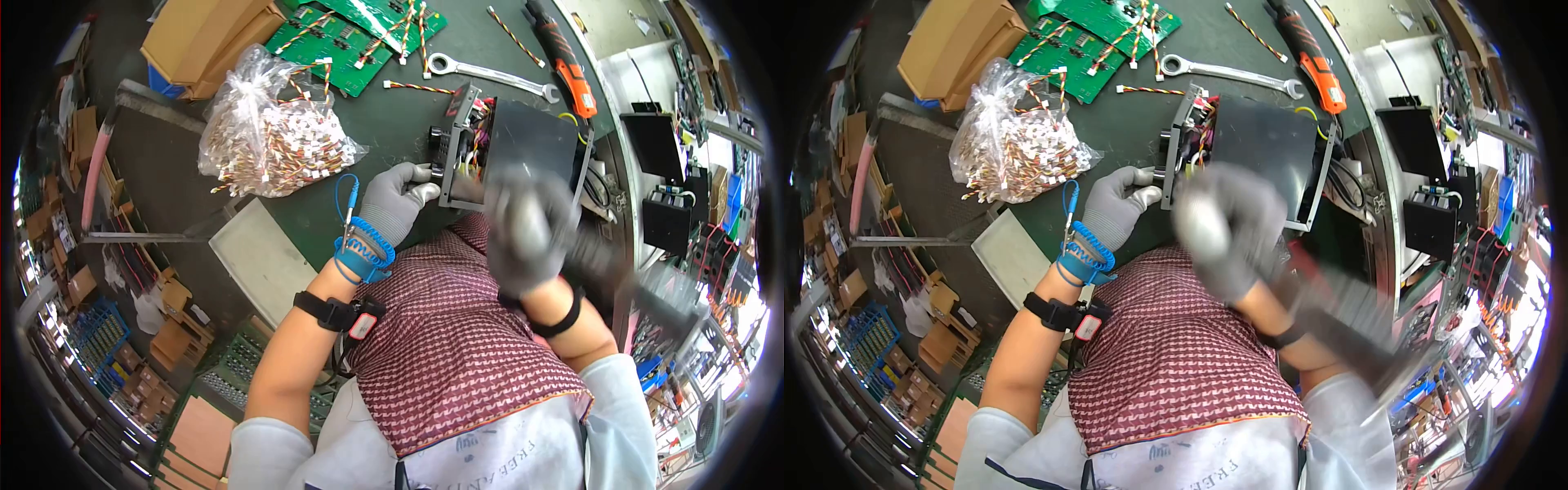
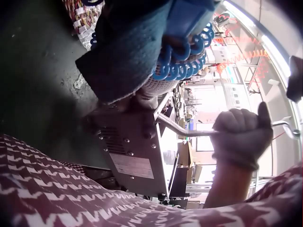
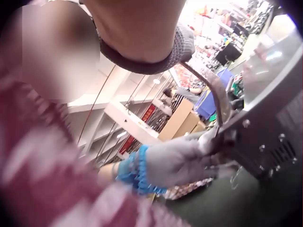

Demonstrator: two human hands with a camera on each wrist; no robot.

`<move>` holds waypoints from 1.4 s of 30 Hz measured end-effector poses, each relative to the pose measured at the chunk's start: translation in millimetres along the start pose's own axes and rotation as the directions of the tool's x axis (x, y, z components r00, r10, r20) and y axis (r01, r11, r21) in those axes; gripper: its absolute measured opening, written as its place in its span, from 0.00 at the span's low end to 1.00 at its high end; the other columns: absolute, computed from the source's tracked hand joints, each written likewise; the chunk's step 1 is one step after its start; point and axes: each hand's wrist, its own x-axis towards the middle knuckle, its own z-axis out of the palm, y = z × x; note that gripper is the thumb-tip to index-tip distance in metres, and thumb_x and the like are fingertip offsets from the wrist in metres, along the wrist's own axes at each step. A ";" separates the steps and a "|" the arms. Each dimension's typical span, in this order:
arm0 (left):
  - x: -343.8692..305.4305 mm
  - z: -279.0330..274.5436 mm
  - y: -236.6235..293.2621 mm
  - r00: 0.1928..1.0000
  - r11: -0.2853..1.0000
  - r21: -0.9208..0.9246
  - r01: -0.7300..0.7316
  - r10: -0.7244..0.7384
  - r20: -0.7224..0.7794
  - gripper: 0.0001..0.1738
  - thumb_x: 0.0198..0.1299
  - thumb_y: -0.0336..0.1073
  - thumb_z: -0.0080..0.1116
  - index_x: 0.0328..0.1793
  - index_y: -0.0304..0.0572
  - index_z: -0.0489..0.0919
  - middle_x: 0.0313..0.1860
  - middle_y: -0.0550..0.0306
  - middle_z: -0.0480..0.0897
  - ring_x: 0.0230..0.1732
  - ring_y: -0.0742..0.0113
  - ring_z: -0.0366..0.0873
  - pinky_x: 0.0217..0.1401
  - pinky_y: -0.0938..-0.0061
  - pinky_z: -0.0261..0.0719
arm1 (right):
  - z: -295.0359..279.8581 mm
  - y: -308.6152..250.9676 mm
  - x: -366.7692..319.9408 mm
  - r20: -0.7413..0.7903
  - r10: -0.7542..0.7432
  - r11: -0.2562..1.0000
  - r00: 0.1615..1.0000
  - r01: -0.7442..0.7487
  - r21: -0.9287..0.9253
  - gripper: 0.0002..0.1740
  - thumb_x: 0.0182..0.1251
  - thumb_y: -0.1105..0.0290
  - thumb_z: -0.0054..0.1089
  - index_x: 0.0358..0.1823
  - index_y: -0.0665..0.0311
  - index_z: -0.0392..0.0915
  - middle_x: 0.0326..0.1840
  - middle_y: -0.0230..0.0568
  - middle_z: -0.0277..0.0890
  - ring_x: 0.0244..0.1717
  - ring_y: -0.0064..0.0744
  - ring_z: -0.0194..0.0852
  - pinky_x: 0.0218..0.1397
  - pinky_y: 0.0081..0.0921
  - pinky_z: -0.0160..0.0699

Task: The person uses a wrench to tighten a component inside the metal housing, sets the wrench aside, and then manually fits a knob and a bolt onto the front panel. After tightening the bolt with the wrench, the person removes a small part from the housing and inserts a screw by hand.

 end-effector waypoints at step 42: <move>-0.8 -3.9 17.0 0.998 0.999 0.002 0.045 -0.045 0.042 0.15 0.58 0.26 0.64 0.51 0.29 0.80 0.45 0.55 0.83 0.46 0.73 0.78 0.53 0.78 0.76 | -22.1 52.5 123.2 -0.144 0.612 0.719 0.778 -0.471 0.511 0.18 0.68 0.68 0.52 0.19 0.47 0.59 0.11 0.20 0.45 0.11 0.17 0.40 0.15 0.20 0.37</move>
